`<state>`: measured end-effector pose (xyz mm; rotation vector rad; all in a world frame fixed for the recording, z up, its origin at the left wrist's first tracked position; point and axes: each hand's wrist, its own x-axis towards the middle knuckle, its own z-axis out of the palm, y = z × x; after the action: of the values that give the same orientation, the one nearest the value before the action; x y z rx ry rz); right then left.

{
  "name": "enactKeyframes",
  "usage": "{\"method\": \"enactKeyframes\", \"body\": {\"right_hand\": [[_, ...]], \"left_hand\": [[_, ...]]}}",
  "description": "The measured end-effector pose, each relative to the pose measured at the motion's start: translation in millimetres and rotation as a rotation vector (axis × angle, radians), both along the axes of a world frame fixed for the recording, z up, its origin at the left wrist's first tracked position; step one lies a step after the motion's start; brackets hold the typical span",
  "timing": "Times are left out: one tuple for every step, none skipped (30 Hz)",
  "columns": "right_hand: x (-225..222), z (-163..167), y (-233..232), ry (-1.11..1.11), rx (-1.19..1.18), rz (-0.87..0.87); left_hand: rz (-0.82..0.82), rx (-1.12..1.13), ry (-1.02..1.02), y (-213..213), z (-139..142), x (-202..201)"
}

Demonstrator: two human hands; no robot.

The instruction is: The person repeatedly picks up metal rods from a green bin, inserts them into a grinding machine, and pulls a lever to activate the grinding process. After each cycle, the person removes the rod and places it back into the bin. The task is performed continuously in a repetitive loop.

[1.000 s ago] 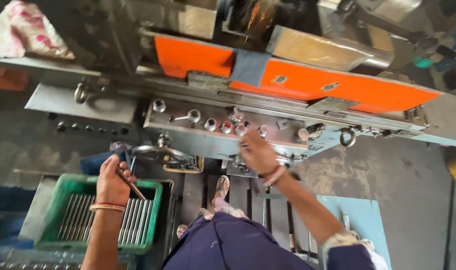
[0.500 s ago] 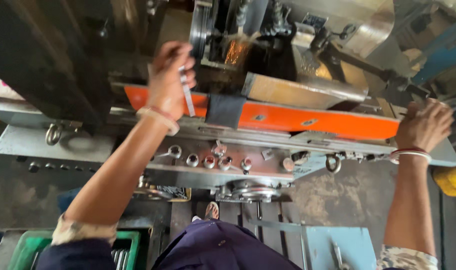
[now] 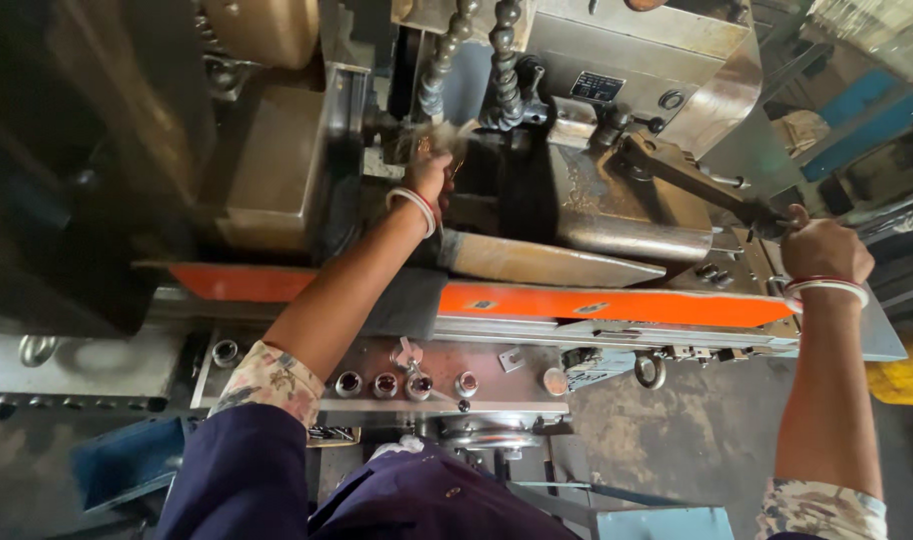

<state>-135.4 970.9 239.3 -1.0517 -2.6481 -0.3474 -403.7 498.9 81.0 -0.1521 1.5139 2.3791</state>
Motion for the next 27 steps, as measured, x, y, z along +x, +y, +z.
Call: {"method": "enactKeyframes", "body": {"right_hand": [[-4, -4, -1, 0.010, 0.016, 0.014], [-8, -8, -3, 0.018, 0.031, 0.028], [-9, -11, -4, 0.009, 0.039, 0.013], [-9, -14, -5, 0.001, 0.045, -0.002], [-10, -17, -6, -0.007, 0.052, -0.017], [-10, -18, -6, 0.006, 0.066, -0.015], [-10, -20, -6, 0.021, 0.081, -0.014], [-10, -21, -5, 0.036, 0.098, -0.012], [-10, -21, -5, 0.039, 0.106, -0.010], [-11, -22, -4, 0.045, 0.115, -0.007], [-11, -23, -3, 0.053, 0.123, -0.002], [-12, -24, -3, 0.057, 0.133, -0.001], [-12, -25, -2, 0.060, 0.142, 0.000], [-12, -27, -2, 0.063, 0.151, -0.001], [-12, -28, -1, 0.061, 0.152, -0.004], [-11, -29, 0, 0.061, 0.154, -0.007], [-11, -30, 0, 0.060, 0.156, -0.010], [-11, -31, 1, 0.059, 0.164, -0.011], [-11, -32, 1, 0.057, 0.174, -0.012], [-11, -33, 2, 0.056, 0.183, -0.012], [-11, -33, 2, 0.057, 0.185, -0.011], [-11, -34, 2, 0.058, 0.186, -0.009], [-11, -34, 2, 0.059, 0.188, -0.008], [-11, -34, 3, 0.059, 0.189, -0.006], [-11, -33, 3, 0.060, 0.189, -0.004], [-11, -33, 3, 0.062, 0.189, 0.000], [-11, -32, 2, 0.062, 0.184, -0.002]], "left_hand": [[-0.016, -0.031, -0.004, 4, -8, -3], [-0.031, -0.063, -0.010, 7, -16, -6], [-0.037, -0.079, -0.006, 9, -24, -8], [-0.044, -0.096, 0.000, 10, -31, -9], [-0.050, -0.113, 0.005, 10, -36, -9], [-0.046, -0.117, -0.038, 10, -40, -8], [-0.043, -0.121, -0.080, 10, -44, -7], [-0.039, -0.123, -0.120, 10, -47, -6], [-0.051, -0.125, -0.086, 11, -49, -5], [-0.060, -0.127, -0.050, 11, -51, -4], [-0.068, -0.129, -0.012, 11, -52, -4], [-0.074, -0.142, -0.012, 11, -53, -3], [-0.080, -0.155, -0.014, 11, -53, -2], [-0.087, -0.168, -0.016, 11, -54, -2], [-0.093, -0.174, -0.018, 11, -53, -1], [-0.099, -0.181, -0.020, 10, -53, -1], [-0.104, -0.187, -0.022, 10, -53, -1], [-0.092, -0.196, -0.026, 9, -53, 0], [-0.080, -0.204, -0.031, 9, -53, 0], [-0.067, -0.212, -0.036, 9, -54, 0], [-0.071, -0.212, -0.028, 9, -54, 0], [-0.075, -0.213, -0.021, 9, -55, -1], [-0.081, -0.214, -0.014, 9, -56, -1], [-0.077, -0.207, -0.004, 10, -57, -2], [-0.074, -0.199, 0.006, 10, -58, -3], [-0.070, -0.193, 0.017, 10, -58, -3], [-0.065, -0.196, 0.009, 10, -58, -3]]}}
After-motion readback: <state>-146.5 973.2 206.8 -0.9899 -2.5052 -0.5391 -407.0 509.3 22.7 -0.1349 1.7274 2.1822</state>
